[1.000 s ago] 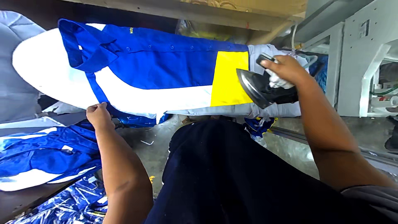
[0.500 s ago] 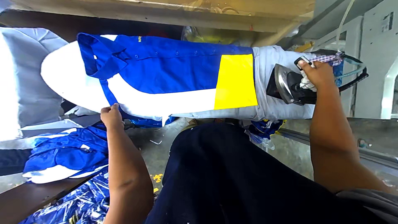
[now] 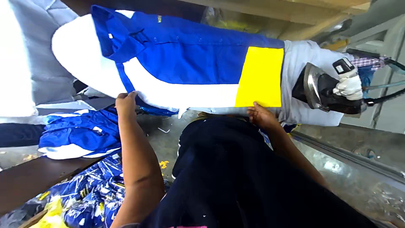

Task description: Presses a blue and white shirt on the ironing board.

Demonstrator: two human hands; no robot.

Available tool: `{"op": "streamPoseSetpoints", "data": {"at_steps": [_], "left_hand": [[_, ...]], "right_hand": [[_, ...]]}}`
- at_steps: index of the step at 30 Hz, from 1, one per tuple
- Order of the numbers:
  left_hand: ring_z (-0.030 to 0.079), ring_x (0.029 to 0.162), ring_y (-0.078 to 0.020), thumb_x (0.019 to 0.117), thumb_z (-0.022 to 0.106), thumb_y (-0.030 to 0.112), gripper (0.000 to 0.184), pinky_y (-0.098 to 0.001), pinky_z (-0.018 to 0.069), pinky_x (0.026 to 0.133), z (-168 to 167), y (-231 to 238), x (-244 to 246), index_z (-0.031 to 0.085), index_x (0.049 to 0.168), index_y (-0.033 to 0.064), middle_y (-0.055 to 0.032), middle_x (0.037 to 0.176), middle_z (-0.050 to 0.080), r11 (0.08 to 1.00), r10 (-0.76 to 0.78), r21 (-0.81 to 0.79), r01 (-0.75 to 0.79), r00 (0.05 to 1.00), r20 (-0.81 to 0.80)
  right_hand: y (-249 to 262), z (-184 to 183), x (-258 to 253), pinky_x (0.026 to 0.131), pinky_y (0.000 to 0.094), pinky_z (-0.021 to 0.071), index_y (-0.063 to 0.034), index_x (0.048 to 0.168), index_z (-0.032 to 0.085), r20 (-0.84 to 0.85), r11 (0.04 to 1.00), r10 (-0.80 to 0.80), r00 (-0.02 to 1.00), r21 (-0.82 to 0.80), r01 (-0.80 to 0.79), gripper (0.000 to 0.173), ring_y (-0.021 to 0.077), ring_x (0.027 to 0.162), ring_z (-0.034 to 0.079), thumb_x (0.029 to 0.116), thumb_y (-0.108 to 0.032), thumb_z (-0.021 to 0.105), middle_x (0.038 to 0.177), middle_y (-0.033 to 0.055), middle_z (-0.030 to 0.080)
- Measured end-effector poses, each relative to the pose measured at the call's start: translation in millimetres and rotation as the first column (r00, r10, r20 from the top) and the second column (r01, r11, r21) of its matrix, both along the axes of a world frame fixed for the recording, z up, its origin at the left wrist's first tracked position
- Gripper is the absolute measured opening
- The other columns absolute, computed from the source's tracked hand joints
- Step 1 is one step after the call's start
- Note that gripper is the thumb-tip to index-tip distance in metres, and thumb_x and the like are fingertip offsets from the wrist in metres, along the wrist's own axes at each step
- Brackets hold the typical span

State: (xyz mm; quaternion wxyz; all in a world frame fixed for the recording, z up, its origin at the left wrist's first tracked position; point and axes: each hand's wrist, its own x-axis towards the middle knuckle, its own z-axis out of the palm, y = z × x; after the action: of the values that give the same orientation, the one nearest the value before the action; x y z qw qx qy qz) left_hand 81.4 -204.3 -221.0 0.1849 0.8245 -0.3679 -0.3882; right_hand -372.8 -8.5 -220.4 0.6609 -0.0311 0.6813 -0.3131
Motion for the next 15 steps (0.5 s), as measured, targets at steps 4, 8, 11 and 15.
{"op": "streamPoseSetpoints", "data": {"at_steps": [4, 8, 11, 15], "left_hand": [[0.063, 0.114, -0.0295, 0.0992, 0.066, 0.038, 0.057, -0.0493, 0.0513, 0.098, 3.6, -13.3, 3.4, 0.054, 0.14, 0.0007, -0.0212, 0.131, 0.062, 0.993, 0.01, 0.118, 0.004, 0.993, -0.116], [0.064, 0.11, -0.0216, 0.1044, 0.059, 0.033, 0.046, -0.0423, 0.0531, 0.095, 10.6, -27.8, -5.4, 0.054, 0.14, 0.0037, -0.0154, 0.127, 0.063, 0.991, -0.022, 0.123, 0.057, 0.963, -0.27], [0.068, 0.1, -0.0139, 0.1095, 0.048, 0.024, 0.032, -0.0356, 0.0584, 0.09, 23.9, -30.6, -21.7, 0.053, 0.135, 0.0046, -0.0075, 0.114, 0.067, 0.995, -0.083, 0.009, 0.102, 0.853, -0.515], [0.073, 0.09, -0.0118, 0.1115, 0.038, 0.018, 0.019, -0.0321, 0.062, 0.082, 26.9, -16.7, -54.1, 0.053, 0.123, 0.0124, -0.0004, 0.099, 0.073, 0.997, -0.054, -0.008, 0.08, 0.588, -0.807]], "right_hand": [[-37.6, -8.5, 17.8, 0.05, 0.0197, 0.0492, -0.0182, 0.095, 0.055, 0.096, 0.857, -0.512, 0.854, -0.017, 0.516, 0.027, 0.0034, 0.05, 0.051, 0.1107, -0.034, 0.041, 0.069, -0.0074, 0.055], [-77.5, 5.0, 16.5, 0.062, 0.0286, 0.0536, -0.0173, 0.11, 0.05, -0.027, 0.797, -0.603, 0.797, -0.047, 0.602, 0.016, 0.0091, 0.066, 0.058, 0.1063, -0.032, 0.046, 0.083, -0.0025, 0.058], [-101.1, 16.5, -10.8, 0.074, 0.0377, 0.0565, -0.0134, 0.121, 0.046, 0.018, 0.703, -0.683, 0.731, -0.259, 0.663, 0.023, 0.0164, 0.082, 0.064, 0.106, -0.031, 0.041, 0.097, 0.0047, 0.06], [-123.0, 28.2, -56.2, 0.085, 0.0408, 0.0572, -0.014, 0.105, 0.049, 0.257, 0.409, -0.73, 0.633, -0.577, 0.707, 0.022, 0.0164, 0.083, 0.066, 0.1076, -0.029, 0.033, 0.087, 0.0033, 0.062]]}}
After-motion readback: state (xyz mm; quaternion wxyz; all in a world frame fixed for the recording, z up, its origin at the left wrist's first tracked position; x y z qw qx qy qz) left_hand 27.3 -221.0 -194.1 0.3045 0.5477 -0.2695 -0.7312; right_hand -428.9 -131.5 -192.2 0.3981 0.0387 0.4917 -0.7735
